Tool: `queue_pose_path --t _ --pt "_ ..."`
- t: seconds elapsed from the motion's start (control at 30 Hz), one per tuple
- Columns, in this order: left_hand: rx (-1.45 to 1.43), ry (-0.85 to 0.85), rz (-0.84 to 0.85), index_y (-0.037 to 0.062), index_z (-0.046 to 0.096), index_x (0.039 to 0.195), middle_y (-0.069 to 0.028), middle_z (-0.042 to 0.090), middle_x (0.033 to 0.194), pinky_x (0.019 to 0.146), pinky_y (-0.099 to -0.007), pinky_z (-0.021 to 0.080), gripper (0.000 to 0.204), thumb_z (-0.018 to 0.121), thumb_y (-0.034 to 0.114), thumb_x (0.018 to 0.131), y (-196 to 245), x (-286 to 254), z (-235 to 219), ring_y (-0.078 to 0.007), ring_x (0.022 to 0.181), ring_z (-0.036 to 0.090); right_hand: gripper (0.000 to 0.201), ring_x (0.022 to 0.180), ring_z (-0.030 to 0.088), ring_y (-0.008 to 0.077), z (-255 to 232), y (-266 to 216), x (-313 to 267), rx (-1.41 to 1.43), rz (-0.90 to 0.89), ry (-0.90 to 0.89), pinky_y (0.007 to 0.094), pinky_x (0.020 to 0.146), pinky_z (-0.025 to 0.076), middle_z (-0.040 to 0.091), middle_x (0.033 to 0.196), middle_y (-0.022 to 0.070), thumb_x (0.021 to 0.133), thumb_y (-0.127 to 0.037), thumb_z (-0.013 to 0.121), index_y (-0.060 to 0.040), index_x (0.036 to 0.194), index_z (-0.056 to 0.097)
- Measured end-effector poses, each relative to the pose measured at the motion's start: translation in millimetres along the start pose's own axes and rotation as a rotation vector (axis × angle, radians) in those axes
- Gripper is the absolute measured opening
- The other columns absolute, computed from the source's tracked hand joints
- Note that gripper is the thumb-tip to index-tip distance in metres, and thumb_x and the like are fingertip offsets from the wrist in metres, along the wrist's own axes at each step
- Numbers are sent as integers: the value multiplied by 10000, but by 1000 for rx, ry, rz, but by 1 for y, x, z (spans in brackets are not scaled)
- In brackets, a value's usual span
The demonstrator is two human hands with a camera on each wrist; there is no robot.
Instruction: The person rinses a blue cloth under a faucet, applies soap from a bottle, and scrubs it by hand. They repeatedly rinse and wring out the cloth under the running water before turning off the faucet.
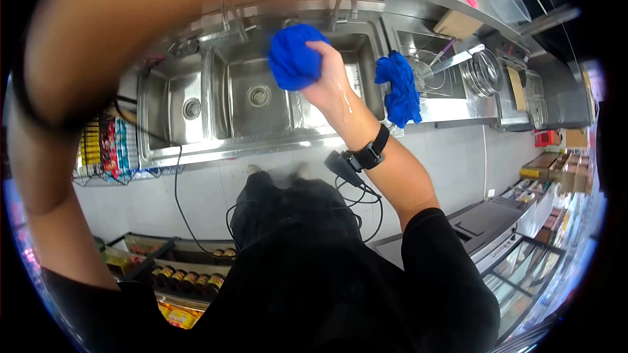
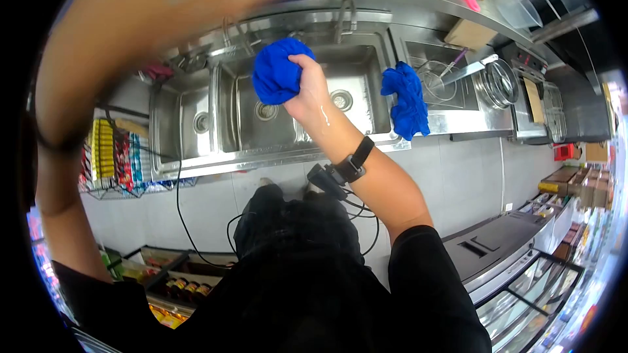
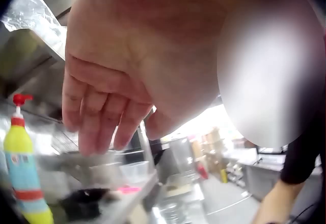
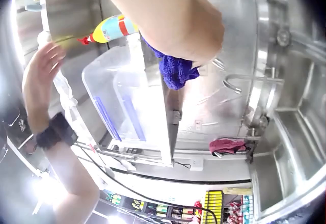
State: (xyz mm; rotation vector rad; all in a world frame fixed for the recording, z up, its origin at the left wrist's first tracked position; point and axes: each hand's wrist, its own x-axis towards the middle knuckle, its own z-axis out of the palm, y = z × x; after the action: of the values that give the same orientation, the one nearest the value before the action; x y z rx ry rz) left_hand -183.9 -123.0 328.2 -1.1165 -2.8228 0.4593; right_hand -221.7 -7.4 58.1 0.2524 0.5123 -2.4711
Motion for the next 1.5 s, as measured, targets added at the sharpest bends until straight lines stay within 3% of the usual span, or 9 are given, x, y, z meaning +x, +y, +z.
queue_pose_path --t 0.13,0.23,0.3,0.4,0.77,0.97,1.1,1.2,1.5 --pt "-882 303 -144 28 644 850 -69 579 658 646 -288 453 183 590 202 858 22 -71 109 -179 635 576 189 757 573 251 5 41 -6 -170 15 50 370 742 508 573 864 92 835 -150 450 -46 967 535" --pt "-1444 692 -840 50 603 1102 -56 636 947 830 -251 428 329 602 303 893 26 -92 287 -151 904 581 179 797 571 272 -46 71 40 -21 304 83 405 753 506 568 895 116 819 -147 462 -38 944 530" --pt "-2137 473 -1444 73 577 1167 -93 603 1112 903 -297 437 466 584 441 881 45 -104 400 -202 1031 567 221 898 599 291 -56 90 55 -71 416 197 426 824 516 588 995 131 823 -126 499 -34 1020 537" --pt "-3281 244 -984 62 557 1221 -110 572 1208 989 -379 410 555 528 498 878 69 -97 457 -258 1102 553 270 974 602 305 -92 119 82 -198 586 265 455 884 505 592 1068 141 834 -125 535 -31 1088 527" --pt "-3467 1118 -494 126 356 1434 -166 380 1439 1100 -565 233 611 313 312 854 94 -133 538 -370 1327 349 590 1238 415 321 -83 164 126 -369 572 747 578 1050 262 422 1357 156 921 -431 377 -71 1384 320" --pt "-3508 1069 -426 128 326 1448 -150 402 1423 1092 -540 265 660 368 333 822 74 -135 532 -352 1311 376 339 1104 478 228 -137 157 193 -906 -223 745 456 958 357 558 1137 95 893 -272 425 -49 1120 541" --pt "-3578 936 -295 98 358 1421 -156 458 1365 1061 -532 320 672 417 380 814 74 -114 522 -347 1253 437 218 995 542 246 -121 176 236 -1231 -828 374 367 932 374 608 979 96 892 -129 438 -46 1030 585" --pt "-3546 831 -627 65 410 1353 -154 490 1325 1042 -491 353 607 397 375 831 71 -108 515 -323 1217 472 206 933 548 269 -118 191 246 -1773 -1129 145 386 906 384 614 924 80 837 -86 512 -76 1024 598" --pt "-3668 729 -861 17 463 1258 -185 501 1309 1060 -518 301 542 370 347 839 49 -125 534 -345 1233 453 379 905 564 212 -109 203 227 -2333 -1284 -750 387 859 427 602 935 25 678 -12 587 -108 1044 596"
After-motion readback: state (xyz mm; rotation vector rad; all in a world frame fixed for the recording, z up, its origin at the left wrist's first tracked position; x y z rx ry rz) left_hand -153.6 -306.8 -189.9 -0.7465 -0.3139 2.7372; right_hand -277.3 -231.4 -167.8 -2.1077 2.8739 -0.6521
